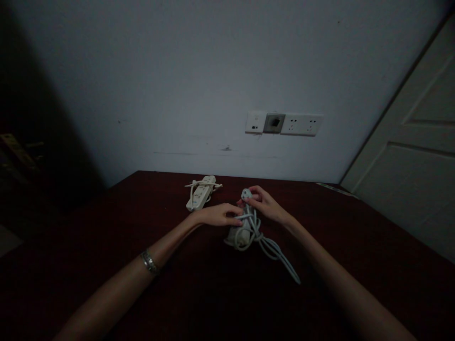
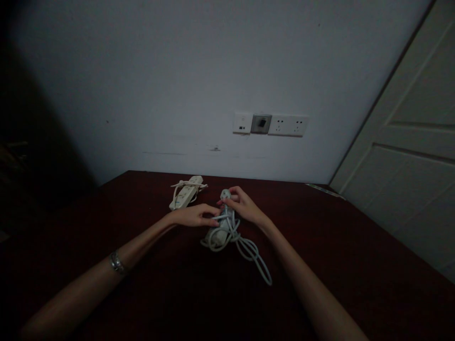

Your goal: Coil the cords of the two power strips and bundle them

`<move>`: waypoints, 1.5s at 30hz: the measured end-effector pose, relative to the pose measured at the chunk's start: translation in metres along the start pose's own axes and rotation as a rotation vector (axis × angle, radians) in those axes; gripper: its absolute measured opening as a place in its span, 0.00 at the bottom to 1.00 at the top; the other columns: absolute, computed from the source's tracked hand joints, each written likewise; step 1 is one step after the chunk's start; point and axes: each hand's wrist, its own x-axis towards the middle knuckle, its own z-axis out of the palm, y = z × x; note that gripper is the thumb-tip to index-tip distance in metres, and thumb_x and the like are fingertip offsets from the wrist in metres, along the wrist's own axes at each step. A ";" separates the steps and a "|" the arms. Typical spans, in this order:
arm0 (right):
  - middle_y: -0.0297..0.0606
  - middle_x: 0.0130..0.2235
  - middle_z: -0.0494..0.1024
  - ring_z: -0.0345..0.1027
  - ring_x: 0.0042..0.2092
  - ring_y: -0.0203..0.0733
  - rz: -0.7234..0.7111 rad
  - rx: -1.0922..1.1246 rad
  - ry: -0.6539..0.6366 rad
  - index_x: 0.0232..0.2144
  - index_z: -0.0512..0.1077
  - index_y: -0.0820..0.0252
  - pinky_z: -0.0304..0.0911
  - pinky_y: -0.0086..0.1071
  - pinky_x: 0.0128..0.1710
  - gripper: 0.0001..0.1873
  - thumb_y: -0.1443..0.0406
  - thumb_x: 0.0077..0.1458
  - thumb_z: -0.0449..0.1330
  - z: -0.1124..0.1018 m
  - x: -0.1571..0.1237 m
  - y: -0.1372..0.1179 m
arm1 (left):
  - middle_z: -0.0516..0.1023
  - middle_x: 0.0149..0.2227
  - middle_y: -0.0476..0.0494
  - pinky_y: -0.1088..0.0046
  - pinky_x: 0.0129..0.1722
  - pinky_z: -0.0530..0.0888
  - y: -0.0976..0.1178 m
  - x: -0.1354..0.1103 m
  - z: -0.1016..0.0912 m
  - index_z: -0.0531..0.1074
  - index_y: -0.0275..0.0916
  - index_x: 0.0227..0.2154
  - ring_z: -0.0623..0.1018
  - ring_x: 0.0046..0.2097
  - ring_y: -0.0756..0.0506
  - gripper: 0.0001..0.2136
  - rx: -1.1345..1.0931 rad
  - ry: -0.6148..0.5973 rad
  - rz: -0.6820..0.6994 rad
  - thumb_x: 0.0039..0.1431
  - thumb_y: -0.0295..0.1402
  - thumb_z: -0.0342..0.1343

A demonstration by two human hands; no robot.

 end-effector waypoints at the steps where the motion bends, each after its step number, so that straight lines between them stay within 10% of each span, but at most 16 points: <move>1: 0.37 0.34 0.76 0.71 0.33 0.38 -0.026 -0.016 -0.003 0.38 0.56 0.57 0.67 0.34 0.33 0.18 0.56 0.50 0.58 0.001 0.002 0.001 | 0.60 0.26 0.52 0.76 0.34 0.63 0.002 0.000 0.000 0.62 0.37 0.24 0.63 0.31 0.52 0.10 -0.001 -0.013 0.009 0.57 0.35 0.49; 22: 0.36 0.26 0.77 0.67 0.21 0.34 0.095 0.009 0.352 0.32 0.57 0.58 0.62 0.27 0.20 0.17 0.55 0.49 0.59 -0.009 0.022 0.033 | 0.68 0.35 0.47 0.71 0.36 0.67 -0.004 -0.004 0.004 0.64 0.36 0.38 0.68 0.36 0.48 0.24 -0.205 0.023 -0.124 0.39 0.39 0.64; 45: 0.49 0.41 0.76 0.72 0.30 0.37 0.296 -0.022 0.140 0.33 0.68 0.64 0.55 0.20 0.13 0.16 0.56 0.52 0.57 -0.031 0.008 0.019 | 0.75 0.38 0.40 0.66 0.43 0.67 -0.032 -0.006 0.002 0.64 0.35 0.36 0.75 0.41 0.46 0.15 -0.740 0.164 -0.138 0.47 0.34 0.62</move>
